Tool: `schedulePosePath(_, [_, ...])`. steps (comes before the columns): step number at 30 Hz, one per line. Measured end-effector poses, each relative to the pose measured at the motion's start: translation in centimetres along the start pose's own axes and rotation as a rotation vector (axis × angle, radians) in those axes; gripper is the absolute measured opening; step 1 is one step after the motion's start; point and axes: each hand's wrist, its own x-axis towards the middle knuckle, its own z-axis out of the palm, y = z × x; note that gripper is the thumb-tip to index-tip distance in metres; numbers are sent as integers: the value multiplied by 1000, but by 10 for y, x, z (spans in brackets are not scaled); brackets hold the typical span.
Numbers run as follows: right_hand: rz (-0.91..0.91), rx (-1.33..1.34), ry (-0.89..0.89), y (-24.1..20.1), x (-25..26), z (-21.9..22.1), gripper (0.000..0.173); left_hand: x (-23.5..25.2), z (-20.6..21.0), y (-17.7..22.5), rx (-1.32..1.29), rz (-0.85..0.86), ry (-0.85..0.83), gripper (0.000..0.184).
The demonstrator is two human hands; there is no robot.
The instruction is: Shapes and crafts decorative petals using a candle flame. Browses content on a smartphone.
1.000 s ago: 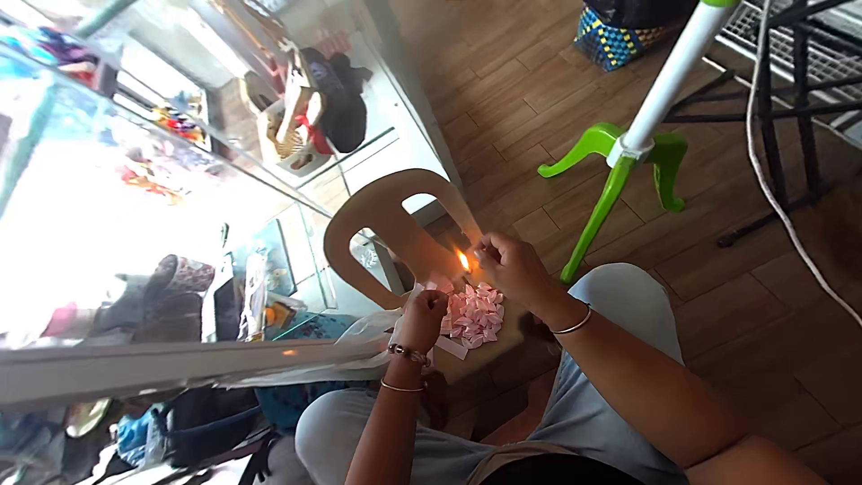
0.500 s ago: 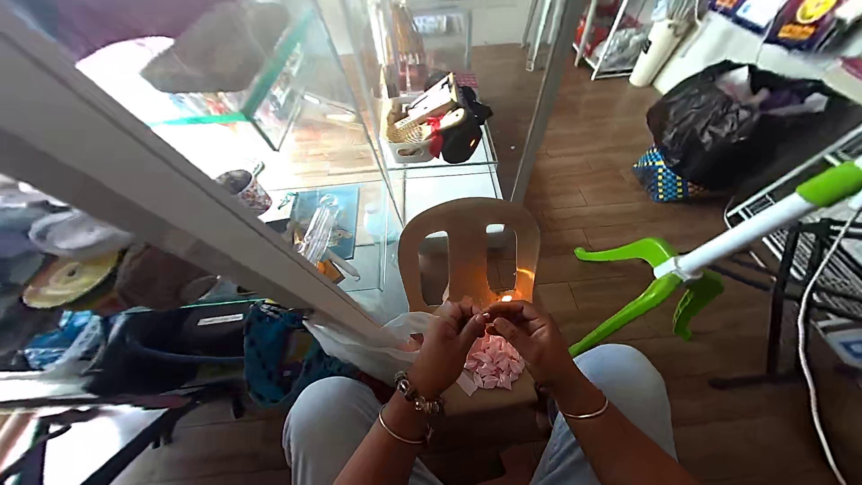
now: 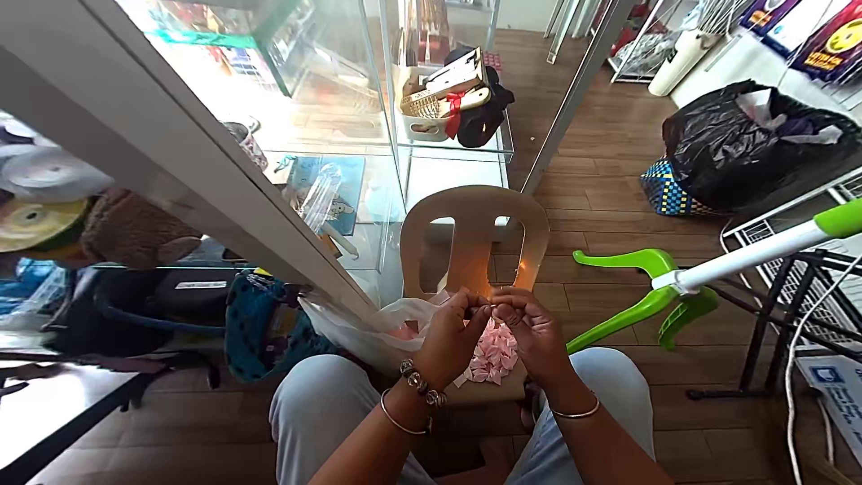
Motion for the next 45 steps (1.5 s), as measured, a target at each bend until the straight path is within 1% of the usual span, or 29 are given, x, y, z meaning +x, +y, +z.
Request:
schedulePosePath(3, [34, 56, -19, 3, 2, -5, 34, 1, 1, 0, 2, -15, 3, 13])
schedulePosePath(5, [23, 88, -18, 0, 2, -5, 40, 1, 4, -1, 9, -16, -1, 13])
schedulePosePath(6, [15, 66, -13, -1, 1, -6, 40, 1, 5, -2, 14, -12, -5, 13])
schedulePosePath(9, [-12, -20, 16, 0, 0, -9, 32, 0, 9, -5, -15, -29, -33, 14])
schedulePosePath(10, [-21, -35, 17, 0, -1, -12, 30, -1, 10, -4, -72, -61, -49, 16])
schedulePosePath(13, [-47, -30, 3, 1, -3, -19, 25, -1, 9, 3, -319, -233, -104, 22])
schedulePosePath(16, [-13, -23, 10, -2, -7, -27, 20, -1, 9, 5, -417, -280, -92, 19])
schedulePosePath(19, [59, -3, 36, -2, -8, -38, 29, -2, 9, 5, -416, -261, -84, 19])
schedulePosePath(20, [66, -11, 63, -1, -9, -41, 28, -2, 9, 4, -409, -256, -85, 20])
schedulePosePath(23, [39, -76, 95, 5, -13, -47, 13, -3, 10, 4, -394, -246, -87, 22])
schedulePosePath(25, [35, -111, 61, 7, -18, -48, 7, -3, 10, 3, -376, -241, -91, 24])
schedulePosePath(26, [29, -121, 47, 8, -20, -47, 6, -3, 11, 3, -362, -237, -92, 25])
schedulePosePath(29, [-2, -118, -29, 11, -24, -44, 15, -4, 11, -4, -277, -193, -103, 28])
schedulePosePath(31, [35, -117, -99, 12, -24, -41, 30, -5, 13, -11, -231, -182, -115, 29])
schedulePosePath(32, [53, -130, -124, 14, -25, -38, 32, -7, 13, -14, -223, -193, -122, 29])
schedulePosePath(34, [67, -194, -158, 18, -26, -32, 24, -12, 14, -21, -220, -219, -127, 30])
schedulePosePath(36, [107, -260, -185, 20, -28, -27, 18, -17, 12, -31, -202, -254, -116, 34])
schedulePosePath(38, [227, -342, -209, 24, -27, -24, 18, -23, 7, -44, -51, -283, -158, 49])
schedulePosePath(40, [430, -471, -274, 26, -22, -25, 20, -29, 2, -55, 310, -317, -289, 59])
schedulePosePath(42, [579, -594, -335, 34, -17, -26, 20, -35, 7, -66, 700, -386, -487, 58])
schedulePosePath(43, [627, -652, -360, 39, -15, -27, 20, -39, 14, -73, 838, -408, -568, 56])
schedulePosePath(45, [715, -768, -428, 47, -13, -29, 23, -48, 30, -88, 992, -438, -681, 57])
